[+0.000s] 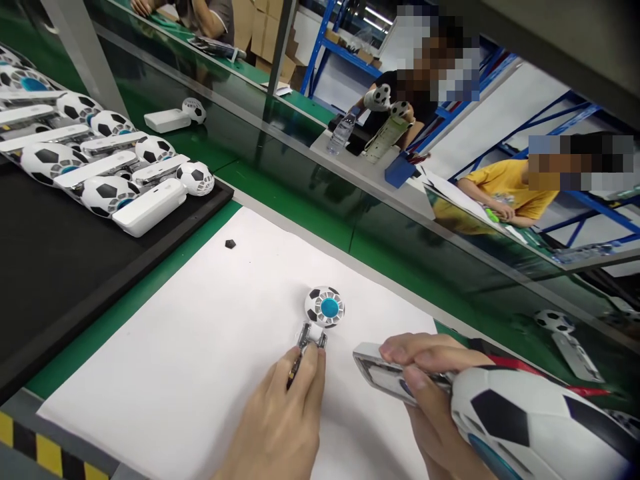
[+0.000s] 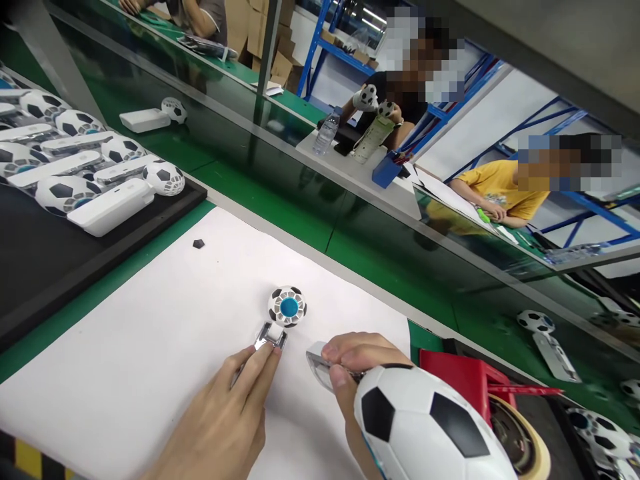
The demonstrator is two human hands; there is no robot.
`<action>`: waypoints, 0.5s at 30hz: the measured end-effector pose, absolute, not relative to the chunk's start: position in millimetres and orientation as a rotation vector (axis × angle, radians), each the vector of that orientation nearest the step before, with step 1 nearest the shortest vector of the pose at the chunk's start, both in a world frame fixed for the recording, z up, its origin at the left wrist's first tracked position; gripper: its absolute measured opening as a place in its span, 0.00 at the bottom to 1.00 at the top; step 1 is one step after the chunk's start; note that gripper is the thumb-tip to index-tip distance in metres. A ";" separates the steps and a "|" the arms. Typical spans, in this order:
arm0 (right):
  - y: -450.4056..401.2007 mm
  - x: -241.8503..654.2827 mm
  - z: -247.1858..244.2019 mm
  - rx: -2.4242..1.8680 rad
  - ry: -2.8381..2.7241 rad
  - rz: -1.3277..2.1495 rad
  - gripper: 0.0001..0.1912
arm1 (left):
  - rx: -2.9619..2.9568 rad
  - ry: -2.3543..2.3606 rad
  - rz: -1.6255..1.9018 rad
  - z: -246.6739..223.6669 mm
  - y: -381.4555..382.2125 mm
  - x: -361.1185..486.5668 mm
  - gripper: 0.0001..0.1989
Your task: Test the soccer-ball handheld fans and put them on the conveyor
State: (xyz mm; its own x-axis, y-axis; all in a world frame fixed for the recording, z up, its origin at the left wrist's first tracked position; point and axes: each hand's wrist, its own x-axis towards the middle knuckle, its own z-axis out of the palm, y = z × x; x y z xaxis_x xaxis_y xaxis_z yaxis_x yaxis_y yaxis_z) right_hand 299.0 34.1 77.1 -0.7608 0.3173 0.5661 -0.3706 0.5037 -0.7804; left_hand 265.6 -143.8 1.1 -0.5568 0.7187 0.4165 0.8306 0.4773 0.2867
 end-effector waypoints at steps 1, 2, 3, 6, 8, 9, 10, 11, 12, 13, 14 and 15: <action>35.6 301.7 77.9 0.030 -2.063 1.294 0.08 | -1.327 -2.495 -0.692 0.5 -144.1 265.3 0.31; 36.9 304.4 78.2 0.018 -2.074 1.289 0.07 | -1.327 -2.500 -0.712 -0.1 -144.6 264.8 0.31; 37.9 306.8 77.8 0.010 -2.086 1.280 0.07 | -1.333 -2.502 -0.738 -0.5 -145.1 264.1 0.31; 42.7 307.4 72.7 -0.078 -2.054 1.312 0.08 | -1.371 -2.503 -0.810 0.8 -146.9 260.6 0.32; 52.3 297.2 67.5 -0.235 -1.957 1.401 0.09 | -1.408 -2.531 -0.835 4.7 -148.0 257.8 0.32; 60.7 287.9 65.0 -0.336 -1.890 1.446 0.10 | -1.421 -2.564 -0.842 7.2 -148.5 256.5 0.32; 71.9 275.9 62.7 -0.421 -1.850 1.474 0.10 | -1.429 -2.603 -0.850 9.9 -149.1 255.3 0.33; 85.9 261.3 60.7 -0.501 -1.812 1.477 0.09 | -1.431 -2.642 -0.862 12.5 -149.7 254.3 0.33; 102.3 244.9 59.0 -0.596 -1.755 1.471 0.09 | -1.431 -2.670 -0.879 14.7 -150.4 253.3 0.32; 120.4 227.3 57.5 -0.663 -1.723 1.468 0.08 | -1.439 -2.687 -0.900 16.5 -151.3 252.3 0.32; 139.4 209.2 55.9 -0.730 -1.718 1.463 0.08 | -1.448 -2.701 -0.927 17.7 -152.2 251.3 0.31; 158.3 191.5 53.9 -0.798 -1.722 1.439 0.07 | -1.460 -2.712 -0.960 18.3 -153.2 250.3 0.31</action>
